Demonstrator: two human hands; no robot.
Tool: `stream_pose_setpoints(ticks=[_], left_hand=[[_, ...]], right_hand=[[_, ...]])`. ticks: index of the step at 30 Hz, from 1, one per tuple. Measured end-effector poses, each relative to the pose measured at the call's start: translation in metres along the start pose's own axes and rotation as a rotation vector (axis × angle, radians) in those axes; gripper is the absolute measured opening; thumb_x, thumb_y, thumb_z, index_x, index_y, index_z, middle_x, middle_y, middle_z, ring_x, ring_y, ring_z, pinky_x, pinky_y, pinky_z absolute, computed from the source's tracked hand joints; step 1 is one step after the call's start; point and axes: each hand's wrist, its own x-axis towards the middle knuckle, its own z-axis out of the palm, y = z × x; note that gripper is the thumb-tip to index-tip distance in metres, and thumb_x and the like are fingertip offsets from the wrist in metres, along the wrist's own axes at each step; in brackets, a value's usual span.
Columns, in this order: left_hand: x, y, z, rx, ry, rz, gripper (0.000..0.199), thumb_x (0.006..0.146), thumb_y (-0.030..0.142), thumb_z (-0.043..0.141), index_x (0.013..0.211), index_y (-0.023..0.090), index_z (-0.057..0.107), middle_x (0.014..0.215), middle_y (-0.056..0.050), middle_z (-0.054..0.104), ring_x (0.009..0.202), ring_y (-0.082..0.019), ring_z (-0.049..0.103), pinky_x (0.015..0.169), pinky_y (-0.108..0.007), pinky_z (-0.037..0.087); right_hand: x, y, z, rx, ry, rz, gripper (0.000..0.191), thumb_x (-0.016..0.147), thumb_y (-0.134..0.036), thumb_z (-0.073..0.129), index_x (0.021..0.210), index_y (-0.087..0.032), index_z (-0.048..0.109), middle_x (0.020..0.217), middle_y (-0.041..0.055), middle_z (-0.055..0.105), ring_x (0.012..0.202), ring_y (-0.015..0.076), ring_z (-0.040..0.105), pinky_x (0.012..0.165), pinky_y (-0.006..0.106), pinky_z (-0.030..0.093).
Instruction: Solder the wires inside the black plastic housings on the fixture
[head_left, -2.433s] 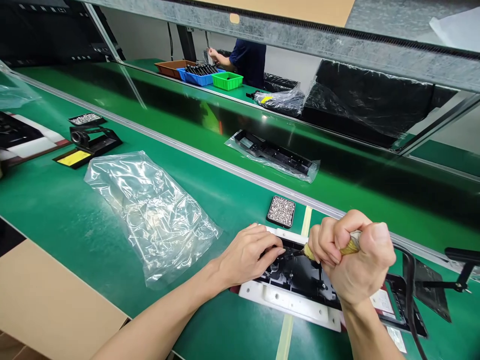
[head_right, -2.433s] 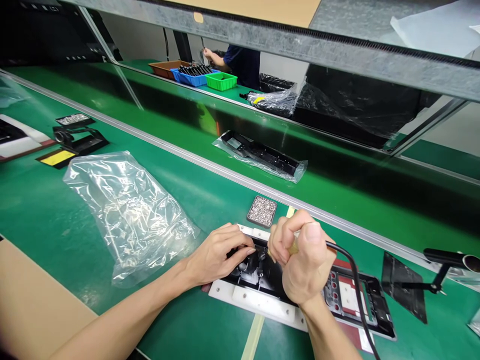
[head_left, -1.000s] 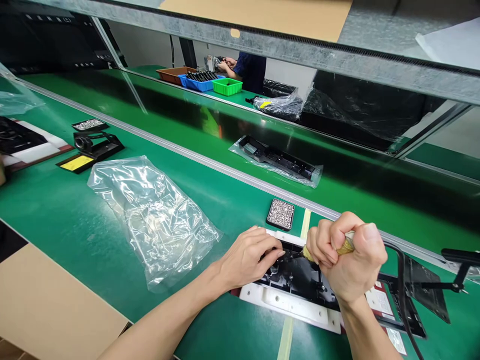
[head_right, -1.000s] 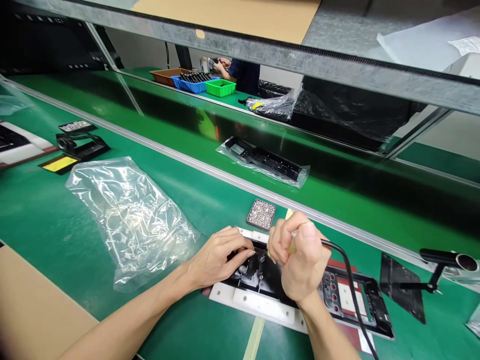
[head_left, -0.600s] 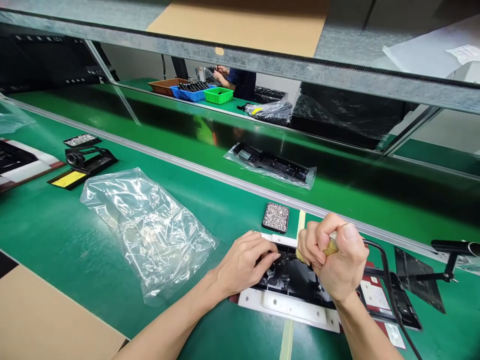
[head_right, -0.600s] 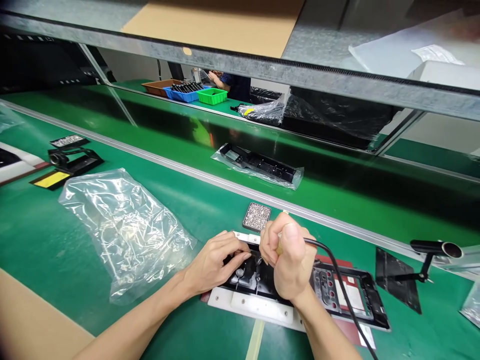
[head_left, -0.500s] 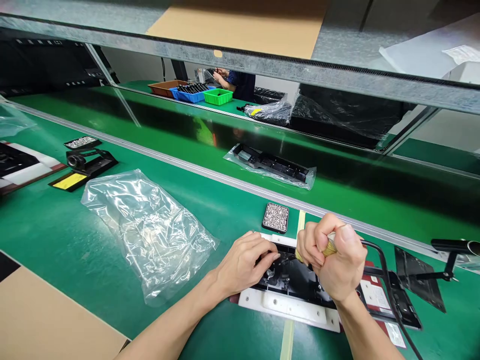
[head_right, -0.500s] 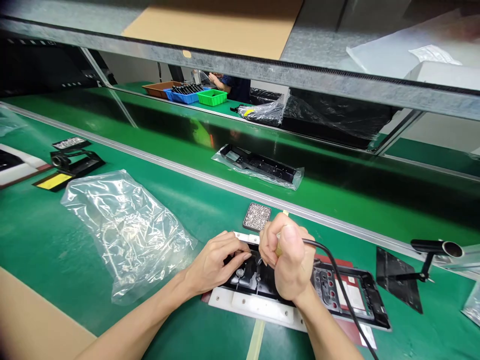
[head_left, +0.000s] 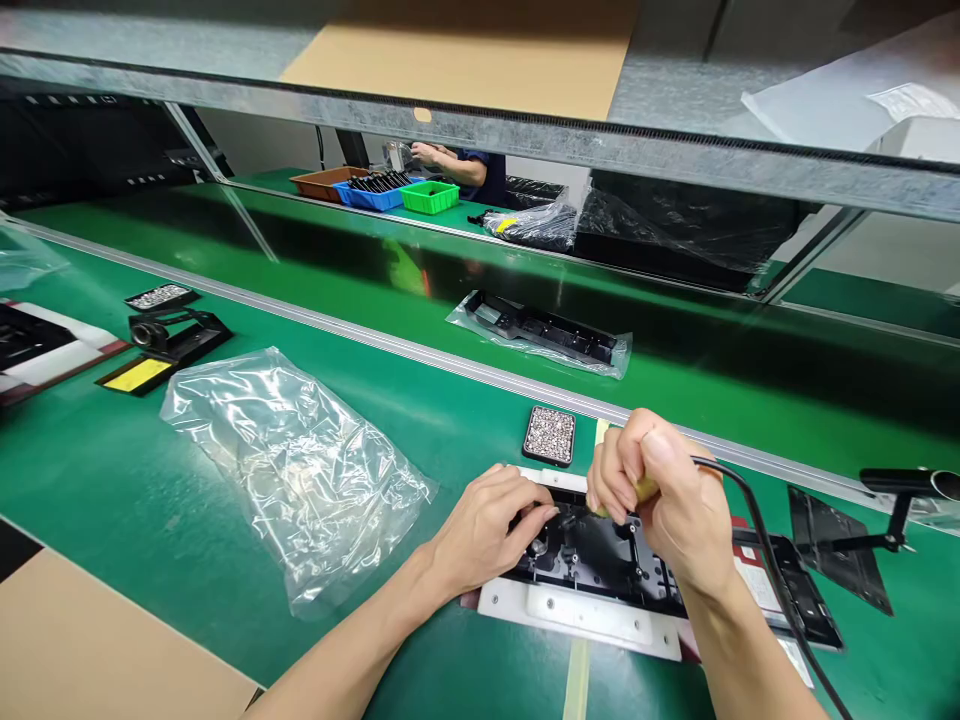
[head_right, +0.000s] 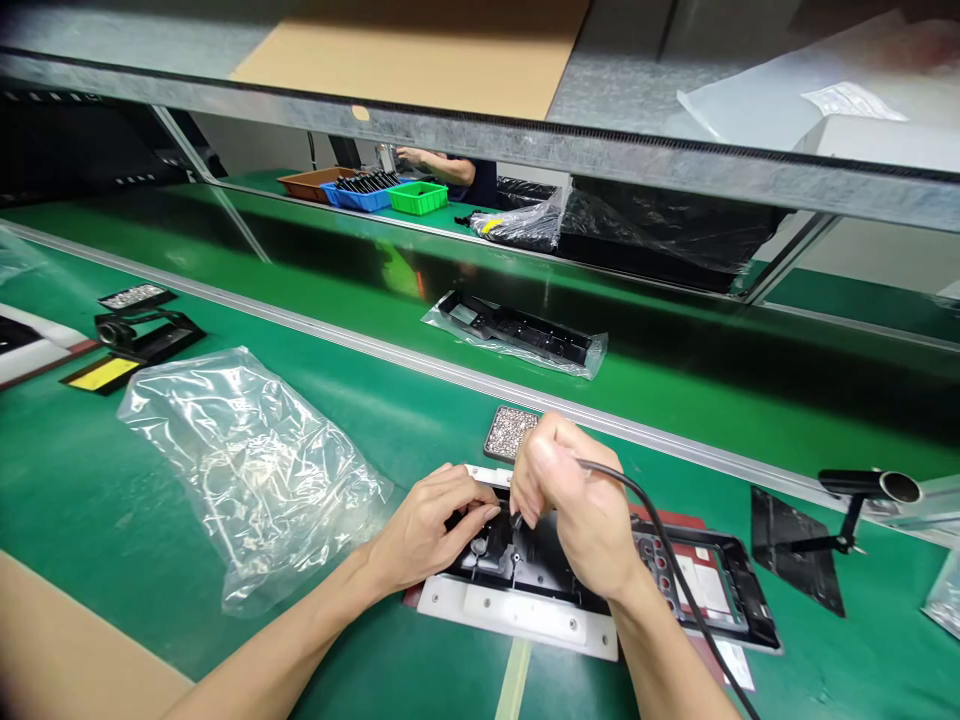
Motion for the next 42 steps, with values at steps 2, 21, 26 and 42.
stream_pose_setpoints(ticks=[2, 21, 26, 42], left_hand=[[0.000, 0.000, 0.000, 0.001, 0.000, -0.004, 0.011, 0.104, 0.022, 0.055, 0.095, 0.018, 0.060, 0.085, 0.001, 0.067, 0.077, -0.015, 0.054, 0.077, -0.034, 0.037], [0.000, 0.004, -0.004, -0.002, 0.000, -0.017, 0.013, 0.104, 0.022, 0.055, 0.093, 0.018, 0.061, 0.083, 0.001, 0.065, 0.076, -0.015, 0.054, 0.077, -0.033, 0.037], [-0.001, 0.005, -0.004, -0.005, 0.004, -0.010, 0.014, 0.105, 0.023, 0.055, 0.093, 0.018, 0.061, 0.083, -0.001, 0.065, 0.077, -0.016, 0.055, 0.076, -0.033, 0.037], [0.000, 0.003, -0.001, -0.005, -0.018, -0.009, 0.011, 0.104, 0.022, 0.054, 0.096, 0.018, 0.061, 0.086, 0.000, 0.068, 0.077, -0.017, 0.055, 0.077, -0.034, 0.037]], right_hand=[[-0.003, 0.002, -0.003, 0.010, -0.077, -0.019, 0.033, 0.099, -0.038, 0.051, 0.071, -0.020, 0.048, 0.055, -0.0038, 0.044, 0.047, 0.0104, 0.042, 0.049, 0.028, 0.042], [-0.010, -0.007, -0.002, -0.030, -0.146, -0.013, 0.038, 0.098, -0.034, 0.053, 0.064, -0.020, 0.044, 0.052, -0.0044, 0.039, 0.045, 0.0087, 0.034, 0.045, 0.025, 0.032], [-0.003, -0.010, 0.006, -0.026, -0.017, -0.043, 0.040, 0.098, -0.036, 0.054, 0.063, -0.020, 0.044, 0.050, -0.0045, 0.040, 0.043, 0.0085, 0.037, 0.043, 0.025, 0.033], [0.008, -0.001, 0.022, -0.014, 0.228, -0.064, 0.047, 0.099, -0.042, 0.054, 0.060, -0.021, 0.041, 0.048, -0.0051, 0.034, 0.039, 0.0080, 0.030, 0.036, 0.024, 0.024]])
